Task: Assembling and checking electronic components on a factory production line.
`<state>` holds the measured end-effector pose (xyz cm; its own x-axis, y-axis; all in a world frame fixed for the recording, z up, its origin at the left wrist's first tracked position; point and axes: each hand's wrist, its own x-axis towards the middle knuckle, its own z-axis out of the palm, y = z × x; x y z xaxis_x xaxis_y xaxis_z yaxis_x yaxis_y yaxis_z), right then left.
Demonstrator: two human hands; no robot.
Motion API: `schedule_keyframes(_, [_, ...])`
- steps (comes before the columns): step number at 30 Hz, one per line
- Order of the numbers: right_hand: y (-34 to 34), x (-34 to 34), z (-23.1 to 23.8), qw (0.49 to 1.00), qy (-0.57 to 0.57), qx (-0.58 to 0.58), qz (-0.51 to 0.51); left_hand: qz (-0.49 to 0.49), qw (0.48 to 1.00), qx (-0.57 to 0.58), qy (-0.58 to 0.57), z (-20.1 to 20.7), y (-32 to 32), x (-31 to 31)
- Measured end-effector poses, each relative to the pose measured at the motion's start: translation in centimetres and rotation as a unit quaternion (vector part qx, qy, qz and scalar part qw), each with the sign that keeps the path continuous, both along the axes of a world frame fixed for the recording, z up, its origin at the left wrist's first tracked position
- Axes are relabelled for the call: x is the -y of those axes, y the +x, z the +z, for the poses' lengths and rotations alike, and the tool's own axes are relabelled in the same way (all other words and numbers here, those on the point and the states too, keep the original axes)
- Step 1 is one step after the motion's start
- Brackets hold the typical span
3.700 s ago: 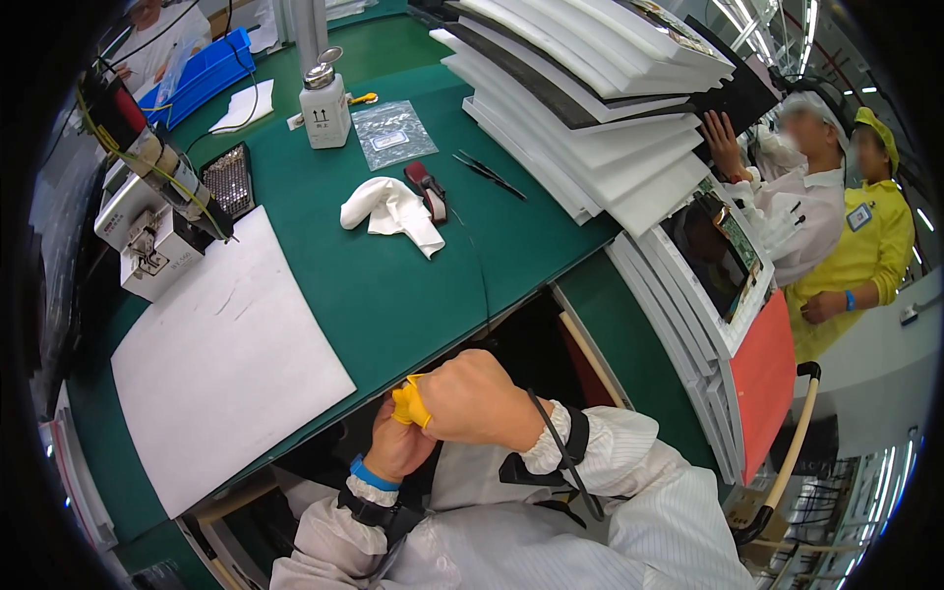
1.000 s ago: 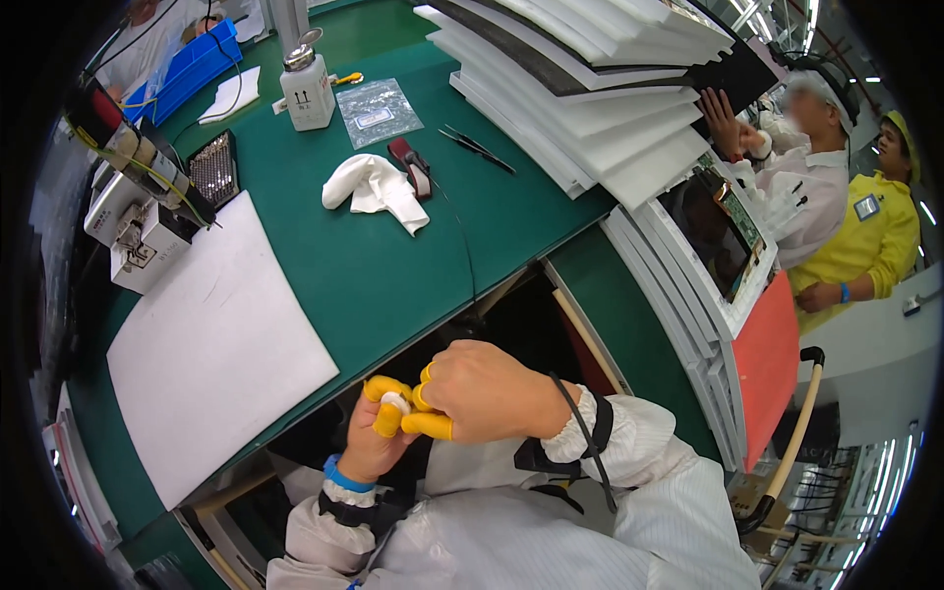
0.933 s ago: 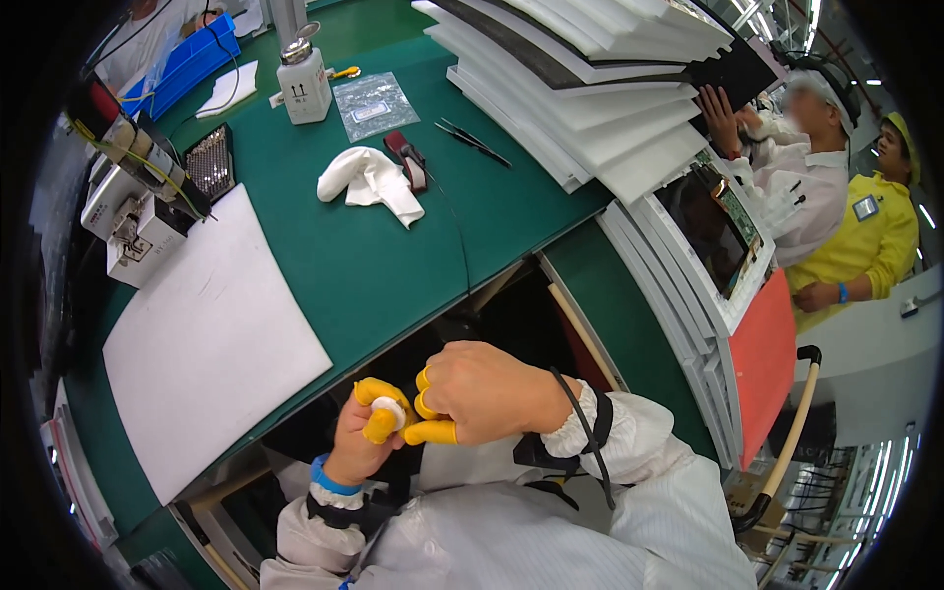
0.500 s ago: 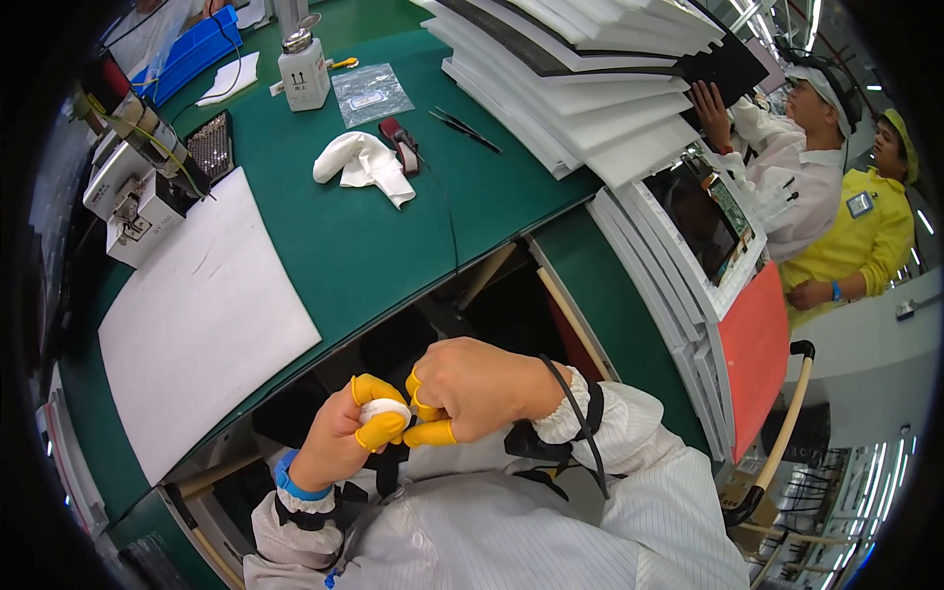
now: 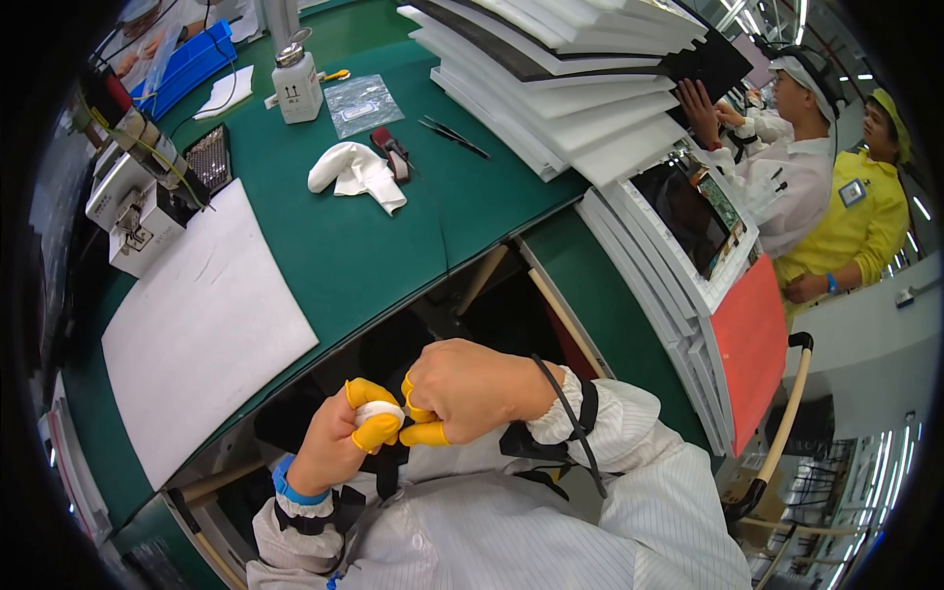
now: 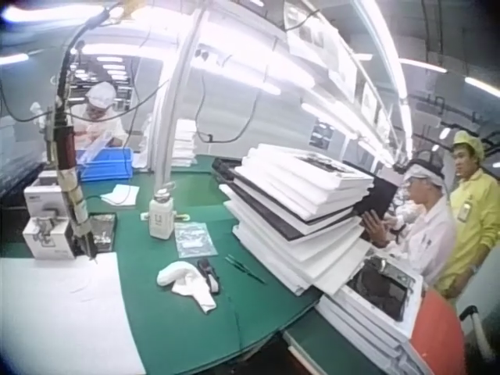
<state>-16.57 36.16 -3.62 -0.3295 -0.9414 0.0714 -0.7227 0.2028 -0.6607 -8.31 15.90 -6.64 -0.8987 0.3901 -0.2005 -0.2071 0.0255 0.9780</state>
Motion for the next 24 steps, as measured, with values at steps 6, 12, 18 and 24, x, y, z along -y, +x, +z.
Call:
schedule_keyframes(6, [0.3, -0.3, 0.1, 0.997, 0.070, -0.021, -0.005, 0.014, 1.000, -0.016, 0.000, -0.5, 0.4, -0.6])
schedule_keyframes(12, [1.4, -0.2, 0.1, 0.996, 0.070, -0.047, -0.023, 0.051, 0.996, 0.057, 0.037, -1.5, 1.2, -0.2])
schedule_keyframes(18, [2.6, -1.2, 0.6, 0.994, 0.086, -0.034, -0.058, 0.008, 1.000, 0.015, 0.012, -0.1, 1.3, -1.5])
schedule_keyframes(24, [3.4, -1.6, 0.0, 0.992, 0.074, -0.082, -0.063, 0.029, 0.999, 0.005, -0.025, 1.4, 2.2, -2.6])
